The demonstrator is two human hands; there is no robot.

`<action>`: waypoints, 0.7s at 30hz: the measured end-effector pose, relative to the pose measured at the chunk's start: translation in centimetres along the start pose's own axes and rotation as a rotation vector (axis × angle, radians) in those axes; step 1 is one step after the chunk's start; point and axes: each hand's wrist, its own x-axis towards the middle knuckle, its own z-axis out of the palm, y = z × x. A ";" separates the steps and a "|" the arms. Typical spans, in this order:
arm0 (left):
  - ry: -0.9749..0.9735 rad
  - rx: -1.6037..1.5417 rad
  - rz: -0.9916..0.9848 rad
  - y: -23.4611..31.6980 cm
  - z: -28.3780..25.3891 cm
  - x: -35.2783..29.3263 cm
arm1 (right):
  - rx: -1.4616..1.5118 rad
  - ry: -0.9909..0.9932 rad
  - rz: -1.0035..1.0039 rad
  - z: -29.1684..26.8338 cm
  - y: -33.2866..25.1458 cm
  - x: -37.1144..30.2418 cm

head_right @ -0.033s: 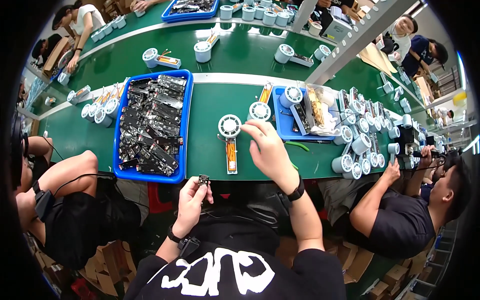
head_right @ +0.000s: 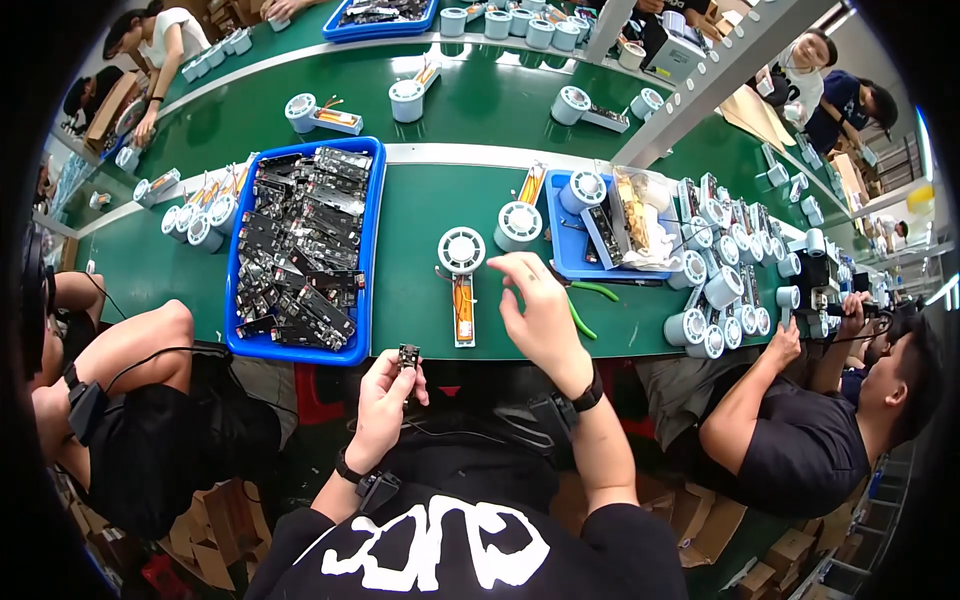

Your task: Assembling small electronic components and wiring them into circular plastic housings at a factory workstation.

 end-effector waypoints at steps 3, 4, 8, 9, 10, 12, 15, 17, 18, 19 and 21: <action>-0.013 -0.043 -0.037 0.2 0.9 1.4 | 0.308 0.099 0.328 2.6 -0.2 -3.6; -0.009 -0.074 -0.046 0.2 1.0 1.9 | 0.415 0.116 0.357 3.5 -0.4 -3.8; -0.001 -0.139 -0.049 0.1 1.5 4.0 | 0.405 0.279 0.165 6.2 0.1 -2.5; -0.001 -0.150 -0.032 0.1 1.6 4.6 | 0.406 0.281 0.165 6.4 0.2 -2.2; 0.001 -0.160 -0.012 0.1 1.7 5.3 | 0.487 0.295 0.202 6.6 0.3 -1.9; 0.047 -0.130 0.019 0.3 2.1 6.4 | 0.653 0.315 0.273 6.9 0.2 -1.0; 0.139 -0.072 0.069 0.5 2.7 7.6 | 0.869 0.370 0.467 6.7 -1.6 -0.4; 0.154 -0.090 0.062 1.1 2.9 8.0 | 0.973 0.398 0.577 7.0 -1.7 -0.4; 0.160 -0.099 0.056 1.3 2.9 8.1 | 0.954 0.395 0.562 7.3 -1.4 -0.6; 0.164 -0.097 0.050 1.3 2.9 8.2 | 0.934 0.392 0.549 7.7 -1.0 -0.8; 0.161 -0.154 0.053 1.4 2.8 8.4 | 0.919 0.387 0.543 7.8 -0.8 -0.6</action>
